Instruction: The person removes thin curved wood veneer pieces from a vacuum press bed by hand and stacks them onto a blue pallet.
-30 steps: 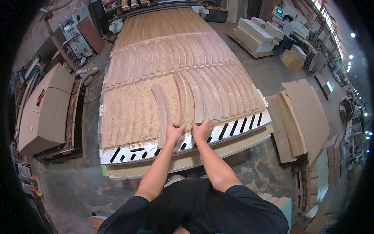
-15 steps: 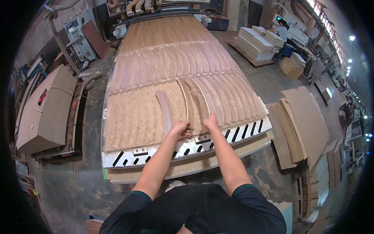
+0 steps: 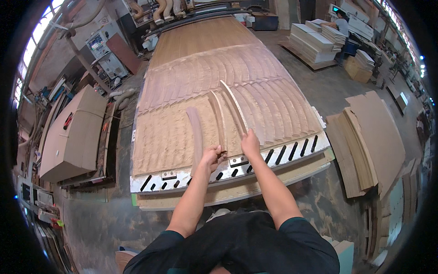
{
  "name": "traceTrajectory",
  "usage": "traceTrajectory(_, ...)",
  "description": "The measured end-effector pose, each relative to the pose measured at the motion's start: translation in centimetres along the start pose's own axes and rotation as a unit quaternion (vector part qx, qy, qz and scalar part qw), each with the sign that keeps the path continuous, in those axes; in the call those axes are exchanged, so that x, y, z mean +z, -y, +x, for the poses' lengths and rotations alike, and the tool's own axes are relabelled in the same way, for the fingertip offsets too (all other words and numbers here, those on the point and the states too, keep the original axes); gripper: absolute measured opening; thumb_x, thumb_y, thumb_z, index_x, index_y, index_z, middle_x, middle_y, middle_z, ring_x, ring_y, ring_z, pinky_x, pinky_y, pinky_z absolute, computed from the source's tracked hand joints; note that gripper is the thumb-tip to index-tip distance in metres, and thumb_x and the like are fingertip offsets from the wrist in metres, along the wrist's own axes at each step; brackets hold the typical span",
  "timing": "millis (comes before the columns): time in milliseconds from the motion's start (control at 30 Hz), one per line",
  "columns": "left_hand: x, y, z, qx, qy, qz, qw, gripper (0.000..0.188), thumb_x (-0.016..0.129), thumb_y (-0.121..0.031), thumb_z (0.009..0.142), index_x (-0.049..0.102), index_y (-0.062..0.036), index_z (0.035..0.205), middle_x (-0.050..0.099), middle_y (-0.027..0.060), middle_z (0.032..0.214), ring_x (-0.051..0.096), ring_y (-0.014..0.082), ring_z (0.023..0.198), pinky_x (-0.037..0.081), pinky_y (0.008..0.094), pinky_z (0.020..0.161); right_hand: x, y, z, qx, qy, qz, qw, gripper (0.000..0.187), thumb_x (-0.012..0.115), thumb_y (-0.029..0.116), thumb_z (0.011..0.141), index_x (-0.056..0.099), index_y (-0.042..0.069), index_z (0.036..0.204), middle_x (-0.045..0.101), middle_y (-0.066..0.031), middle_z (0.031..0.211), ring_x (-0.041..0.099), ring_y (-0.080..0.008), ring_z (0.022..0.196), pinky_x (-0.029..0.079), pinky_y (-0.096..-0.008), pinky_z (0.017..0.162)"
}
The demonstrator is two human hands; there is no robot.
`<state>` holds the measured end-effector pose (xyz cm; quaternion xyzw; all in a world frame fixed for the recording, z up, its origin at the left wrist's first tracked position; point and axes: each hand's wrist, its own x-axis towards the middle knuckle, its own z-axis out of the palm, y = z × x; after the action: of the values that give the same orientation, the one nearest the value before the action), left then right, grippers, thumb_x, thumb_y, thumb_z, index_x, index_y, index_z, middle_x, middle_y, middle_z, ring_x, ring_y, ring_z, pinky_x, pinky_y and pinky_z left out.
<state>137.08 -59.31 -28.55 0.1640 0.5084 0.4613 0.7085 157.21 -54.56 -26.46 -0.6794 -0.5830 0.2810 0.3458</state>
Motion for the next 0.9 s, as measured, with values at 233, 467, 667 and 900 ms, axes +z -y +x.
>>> traceTrajectory(233,-1.3,1.3,0.1,0.028,-0.021,-0.022,0.999,0.023,0.059,-0.02,0.113,0.07,0.0001,0.119,0.073,0.011,0.099,0.069,0.0203,0.082,0.062,0.0329,0.079,0.5,-2.0,-1.2,-0.03,0.008,0.062,0.998,0.034,0.061,0.019,0.105,0.06,0.003,0.135,0.074,-0.0276,0.113,0.07,-0.0496,0.109,0.053,-0.0556,0.094)
traceTrajectory(467,-7.4,-1.8,-6.6,0.131,-0.126,0.216,0.959,0.025,0.064,-0.017,0.11,0.076,0.0038,0.112,0.077,0.008,0.093,0.067,0.0156,0.075,0.055,0.0307,0.068,2.4,-0.4,-5.3,0.192,0.174,0.415,0.872,0.034,0.053,0.019,0.113,0.052,0.007,0.146,0.077,-0.0144,0.116,0.077,-0.0257,0.101,0.057,-0.0406,0.081)
traceTrajectory(667,-11.2,-2.2,-7.9,0.118,-0.163,0.262,0.944,0.026,0.064,-0.013,0.108,0.078,0.0081,0.106,0.078,0.0175,0.086,0.077,0.0238,0.07,0.059,0.0366,0.059,7.0,1.0,-10.2,0.285,0.2,0.559,0.752,0.024,0.057,0.026,0.114,0.061,0.011,0.132,0.069,-0.0051,0.107,0.065,-0.0191,0.093,0.053,-0.0378,0.081)
traceTrajectory(900,-15.2,-0.8,-6.7,0.101,-0.166,0.389,0.9,0.027,0.07,-0.022,0.104,0.079,0.002,0.114,0.08,0.021,0.089,0.079,0.029,0.079,0.06,0.0425,0.076,11.0,5.3,-14.2,0.246,0.219,0.509,0.796,0.033,0.063,0.023,0.111,0.059,0.012,0.142,0.071,-0.0037,0.124,0.064,-0.0187,0.111,0.05,-0.0445,0.098)
